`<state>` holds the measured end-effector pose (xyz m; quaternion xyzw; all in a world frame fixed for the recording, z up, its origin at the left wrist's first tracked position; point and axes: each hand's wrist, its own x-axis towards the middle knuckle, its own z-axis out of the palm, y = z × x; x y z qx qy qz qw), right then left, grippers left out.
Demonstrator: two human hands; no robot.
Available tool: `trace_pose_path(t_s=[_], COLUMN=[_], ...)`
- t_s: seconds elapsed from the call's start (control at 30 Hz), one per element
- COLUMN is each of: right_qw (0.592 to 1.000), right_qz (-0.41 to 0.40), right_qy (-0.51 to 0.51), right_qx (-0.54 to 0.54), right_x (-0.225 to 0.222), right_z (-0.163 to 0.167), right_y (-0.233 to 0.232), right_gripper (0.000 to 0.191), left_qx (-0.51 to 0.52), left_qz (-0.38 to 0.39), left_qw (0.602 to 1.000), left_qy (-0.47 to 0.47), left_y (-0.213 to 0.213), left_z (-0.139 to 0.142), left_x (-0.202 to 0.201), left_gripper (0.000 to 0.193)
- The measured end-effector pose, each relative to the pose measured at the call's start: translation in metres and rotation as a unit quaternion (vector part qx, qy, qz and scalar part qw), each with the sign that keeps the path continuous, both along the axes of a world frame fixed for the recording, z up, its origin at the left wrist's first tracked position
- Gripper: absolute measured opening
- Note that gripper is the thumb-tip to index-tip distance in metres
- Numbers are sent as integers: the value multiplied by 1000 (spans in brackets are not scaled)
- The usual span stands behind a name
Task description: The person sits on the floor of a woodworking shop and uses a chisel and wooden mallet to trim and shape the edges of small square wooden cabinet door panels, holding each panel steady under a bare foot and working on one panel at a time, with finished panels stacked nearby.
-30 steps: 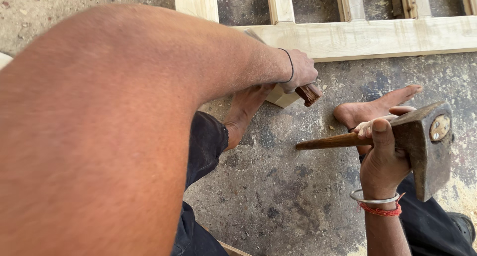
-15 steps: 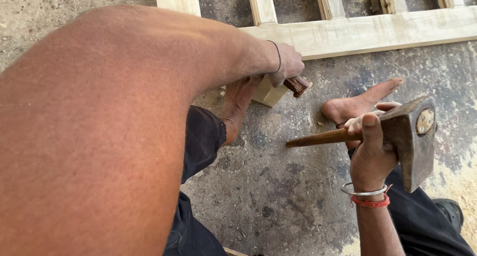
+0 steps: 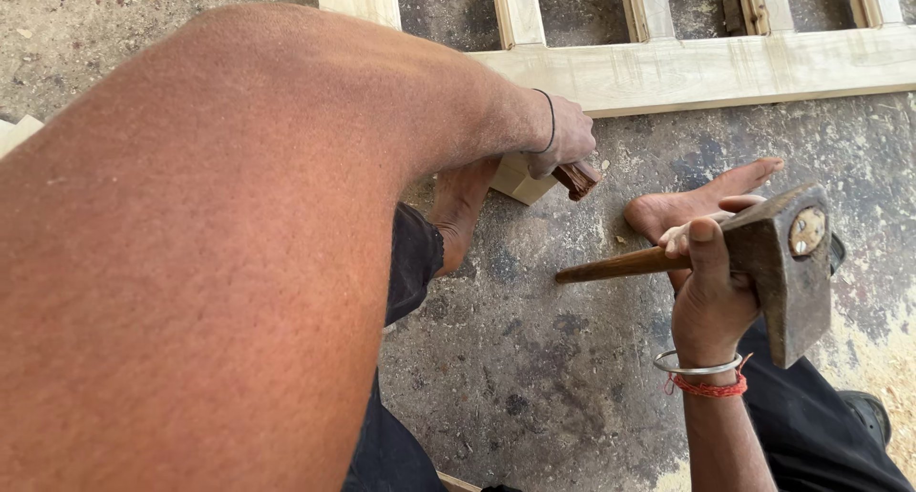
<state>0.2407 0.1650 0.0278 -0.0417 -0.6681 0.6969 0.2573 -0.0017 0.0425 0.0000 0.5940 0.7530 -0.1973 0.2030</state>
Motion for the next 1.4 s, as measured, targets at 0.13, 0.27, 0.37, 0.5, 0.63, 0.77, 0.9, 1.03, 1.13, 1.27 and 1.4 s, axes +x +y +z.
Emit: trace_pose_path(t_s=[0.13, 0.27, 0.37, 0.5, 0.63, 0.77, 0.9, 1.03, 1.13, 1.27, 1.4], right_qw=[1000, 999, 999, 999, 1000, 1000, 1000, 1000, 999, 997, 994], right_qz=[-6, -19, -16, -23, -12, -13, -1, 17, 17, 28, 16], right_qy=[-8, -13, -7, -2, 6, -7, -9, -13, -29, -46, -45], right_qx=[1, 32, 34, 25, -12, 12, -3, -16, 12, 59, 100], right_x=[2, 3, 3, 6, 10, 11, 9, 4, -1, -5, -4], right_z=[-1, -5, -8, -12, -12, -10, -10, -10, -10, -11, -14], right_y=[0, 6, 11, 16, 18, 19, 15, 9, 4, -1, -4], right_gripper=[42, 43, 46, 51, 53, 48, 49, 46, 49, 48, 46], left_qx=[-23, -6, 37, 116, 417, 581, 500, 562, 716, 672, 628], left_qz=[-3, 4, 54, 155, 102, 55, 231, 269, 105, 137, 148], left_qw=[1000, 1000, 993, 965, 865, 799, 788, 715, 645, 694, 705], left_qy=[-2, -26, -102, -175, -258, -146, -275, -317, -244, -219, -294], left_y=[0, -8, -16, -21, -42, -87, -122, -117, -97, -77, -70], left_z=[1, 6, 15, 27, 42, 60, 75, 64, 38, 14, 12], left_x=[1, 3, -5, -27, -51, -54, -50, -57, -65, -72, -59], left_gripper=[29, 27, 28, 28, 61, 66, 76, 66, 69, 80, 53])
